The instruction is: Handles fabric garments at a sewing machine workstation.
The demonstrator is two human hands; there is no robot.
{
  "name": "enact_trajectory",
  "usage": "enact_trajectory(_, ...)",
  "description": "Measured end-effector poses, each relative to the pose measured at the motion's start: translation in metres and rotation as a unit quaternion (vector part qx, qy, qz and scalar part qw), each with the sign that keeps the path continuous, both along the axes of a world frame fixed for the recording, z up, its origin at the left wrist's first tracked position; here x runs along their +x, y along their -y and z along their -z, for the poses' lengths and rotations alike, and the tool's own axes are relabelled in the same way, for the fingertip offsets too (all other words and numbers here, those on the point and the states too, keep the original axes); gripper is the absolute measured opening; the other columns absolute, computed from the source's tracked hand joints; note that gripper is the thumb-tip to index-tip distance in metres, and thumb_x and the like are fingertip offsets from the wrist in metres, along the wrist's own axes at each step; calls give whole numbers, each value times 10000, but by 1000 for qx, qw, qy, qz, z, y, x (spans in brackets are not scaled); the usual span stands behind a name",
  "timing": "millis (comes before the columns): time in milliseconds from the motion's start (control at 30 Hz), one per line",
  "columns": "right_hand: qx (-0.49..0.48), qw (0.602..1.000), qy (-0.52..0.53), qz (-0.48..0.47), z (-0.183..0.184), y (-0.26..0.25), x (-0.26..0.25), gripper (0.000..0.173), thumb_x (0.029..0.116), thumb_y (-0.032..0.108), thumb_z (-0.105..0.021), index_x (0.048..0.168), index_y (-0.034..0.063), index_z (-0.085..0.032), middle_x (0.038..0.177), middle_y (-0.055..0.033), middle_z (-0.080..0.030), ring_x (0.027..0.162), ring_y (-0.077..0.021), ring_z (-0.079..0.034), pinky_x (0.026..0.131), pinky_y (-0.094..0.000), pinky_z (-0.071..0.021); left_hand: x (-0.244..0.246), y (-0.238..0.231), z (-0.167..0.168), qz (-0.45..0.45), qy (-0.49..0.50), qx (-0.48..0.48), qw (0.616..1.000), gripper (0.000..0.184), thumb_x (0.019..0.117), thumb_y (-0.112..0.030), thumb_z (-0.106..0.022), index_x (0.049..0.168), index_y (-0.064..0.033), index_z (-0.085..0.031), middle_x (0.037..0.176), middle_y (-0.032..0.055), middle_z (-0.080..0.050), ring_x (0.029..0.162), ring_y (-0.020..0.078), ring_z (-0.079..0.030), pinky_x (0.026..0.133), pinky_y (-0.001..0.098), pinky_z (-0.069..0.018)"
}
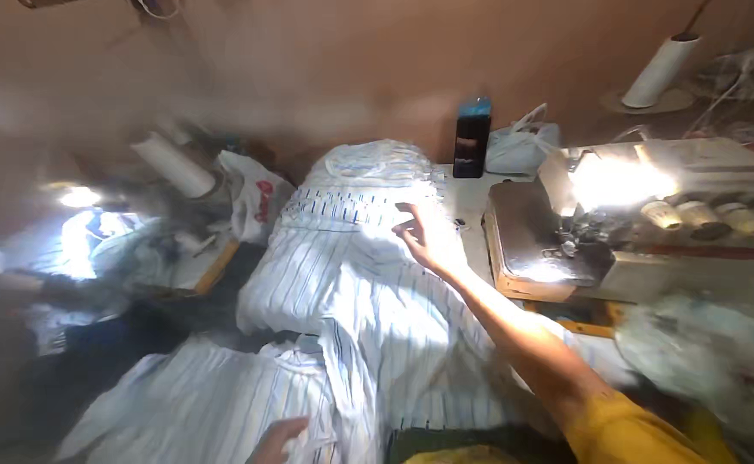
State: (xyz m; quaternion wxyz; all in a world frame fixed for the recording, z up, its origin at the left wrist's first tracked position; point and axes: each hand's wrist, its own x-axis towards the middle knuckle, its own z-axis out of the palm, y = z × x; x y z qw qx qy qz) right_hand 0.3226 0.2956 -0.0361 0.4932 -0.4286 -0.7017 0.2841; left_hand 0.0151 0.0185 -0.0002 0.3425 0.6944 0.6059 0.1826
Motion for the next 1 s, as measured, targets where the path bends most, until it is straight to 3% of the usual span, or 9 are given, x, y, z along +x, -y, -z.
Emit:
enact_trajectory(167,24,989,-83,122,44,5,17,330,1057,178,-462,1284,-44,-551,1123,-171,-667,856,-196,-701,779,-371,-598,63,-97,16,79,-17,173,982,353,953,-167,-635,1217,64,-669,1267,228,-650,1171,321,-647,1003,453,-527)
enact_trajectory(333,97,988,58,102,25,53,28,250,968,124,-552,1077,-67,-669,883,-163,-672,692,-195,-633,630,-333,-536,105,-236,26,77,4,197,977,295,1009,-34,-521,1230,120,-642,1312,280,-615,1256,368,-590,1083,460,-461)
enact_trajectory(467,-133,970,202,15,15,70,27,385,1036,277,-574,1266,-26,-631,1173,-213,-661,1028,-337,-664,906,-476,-529,120,-297,44,114,-79,181,974,324,998,-21,-579,1295,104,-602,1363,284,-580,1288,407,-559,1098,518,-432)
enact_trajectory(600,-191,949,251,21,18,68,18,494,1020,406,-608,1274,-18,-636,1152,-199,-663,1087,-345,-635,952,-516,-488,129,-305,35,142,-150,160,965,162,922,56,-657,1072,96,-703,1151,263,-671,1145,421,-617,1023,529,-458)
enact_trajectory(700,-178,957,230,9,22,64,13,501,1016,410,-612,1250,-32,-646,1127,-213,-668,1058,-350,-637,941,-512,-486,116,-305,30,135,-36,219,966,111,915,19,-680,979,109,-686,1053,261,-660,1016,378,-643,907,502,-517)
enact_trajectory(767,-170,971,167,-29,21,59,13,435,1016,359,-616,1196,-35,-663,1136,-220,-652,1052,-325,-633,927,-477,-493,106,-297,16,132,62,236,961,149,938,-40,-646,1029,74,-675,1049,186,-655,941,238,-639,847,394,-535)
enact_trajectory(867,-194,975,40,-104,15,58,15,300,1000,265,-635,1094,-18,-664,975,-88,-647,870,-105,-606,795,-277,-501,102,-272,-14,129,147,225,955,125,969,-67,-575,1056,-13,-646,783,25,-612,588,18,-521,547,174,-445)
enact_trajectory(933,-242,956,-53,-157,6,64,15,157,1002,185,-635,1011,29,-620,815,46,-606,728,36,-564,699,-161,-482,101,-257,-28,146,169,217,950,108,971,-56,-558,1049,-31,-628,765,-10,-613,594,-14,-540,554,143,-459)
enact_trajectory(1000,-270,940,-97,-186,-2,72,17,97,1001,163,-629,958,80,-605,760,90,-599,683,58,-558,662,-142,-473,102,-244,-37,151,166,229,947,102,960,-45,-578,1046,-26,-628,766,-26,-623,610,-36,-556,572,124,-469)
